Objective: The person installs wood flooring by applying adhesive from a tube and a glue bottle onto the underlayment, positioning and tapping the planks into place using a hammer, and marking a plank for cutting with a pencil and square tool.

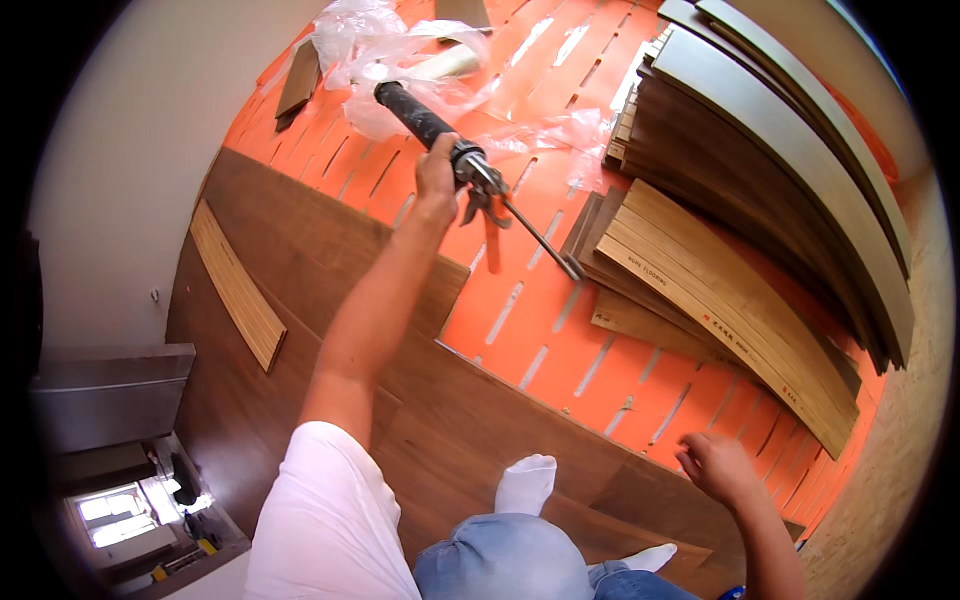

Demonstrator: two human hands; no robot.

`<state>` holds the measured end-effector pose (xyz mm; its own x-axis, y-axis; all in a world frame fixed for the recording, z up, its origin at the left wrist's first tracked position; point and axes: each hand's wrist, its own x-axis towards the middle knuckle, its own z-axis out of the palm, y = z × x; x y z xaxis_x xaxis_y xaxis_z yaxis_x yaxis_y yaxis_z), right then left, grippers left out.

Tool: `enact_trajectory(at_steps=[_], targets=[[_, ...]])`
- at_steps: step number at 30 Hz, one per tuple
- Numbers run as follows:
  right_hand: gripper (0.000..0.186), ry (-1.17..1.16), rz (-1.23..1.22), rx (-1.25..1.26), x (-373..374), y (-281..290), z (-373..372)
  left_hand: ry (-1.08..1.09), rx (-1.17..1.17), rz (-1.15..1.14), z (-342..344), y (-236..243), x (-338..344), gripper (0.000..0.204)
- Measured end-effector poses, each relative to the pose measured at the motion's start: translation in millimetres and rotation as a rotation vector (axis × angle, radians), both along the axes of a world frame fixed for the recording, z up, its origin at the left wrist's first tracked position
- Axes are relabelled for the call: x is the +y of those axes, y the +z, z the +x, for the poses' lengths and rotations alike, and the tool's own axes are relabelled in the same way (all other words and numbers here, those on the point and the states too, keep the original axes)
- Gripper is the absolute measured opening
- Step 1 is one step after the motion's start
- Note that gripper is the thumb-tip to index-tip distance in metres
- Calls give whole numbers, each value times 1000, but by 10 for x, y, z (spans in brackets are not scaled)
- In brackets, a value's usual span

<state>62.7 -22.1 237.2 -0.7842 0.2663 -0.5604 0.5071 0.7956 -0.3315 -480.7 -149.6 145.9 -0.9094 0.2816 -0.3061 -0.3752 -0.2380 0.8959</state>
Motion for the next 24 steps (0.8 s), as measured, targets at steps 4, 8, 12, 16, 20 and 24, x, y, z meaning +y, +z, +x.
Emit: enact_trajectory(at_steps=[4, 8, 12, 16, 20, 24], targets=[[37, -39, -105, 289, -217, -188, -833, -40, 78, 143, 729, 270, 57, 27], [67, -108, -122, 773, -433, -386, -1595, -95, 62, 271, 1387, 543, 160, 29], [62, -457, -430, 665, -503, -358, -1971, -103, 3, 328, 1807, 755, 236, 37], [38, -598, -676, 721, -518, -194, -1809, -216, 66, 202, 2051, 940, 147, 55], [44, -578, -891, 1009, -405, 71, -1334, -404, 150, 466, 2441, 878, -102, 58], [64, -693, -932, 856, -258, 718, -536, -500, -46, 674, 2627, 614, -297, 59]])
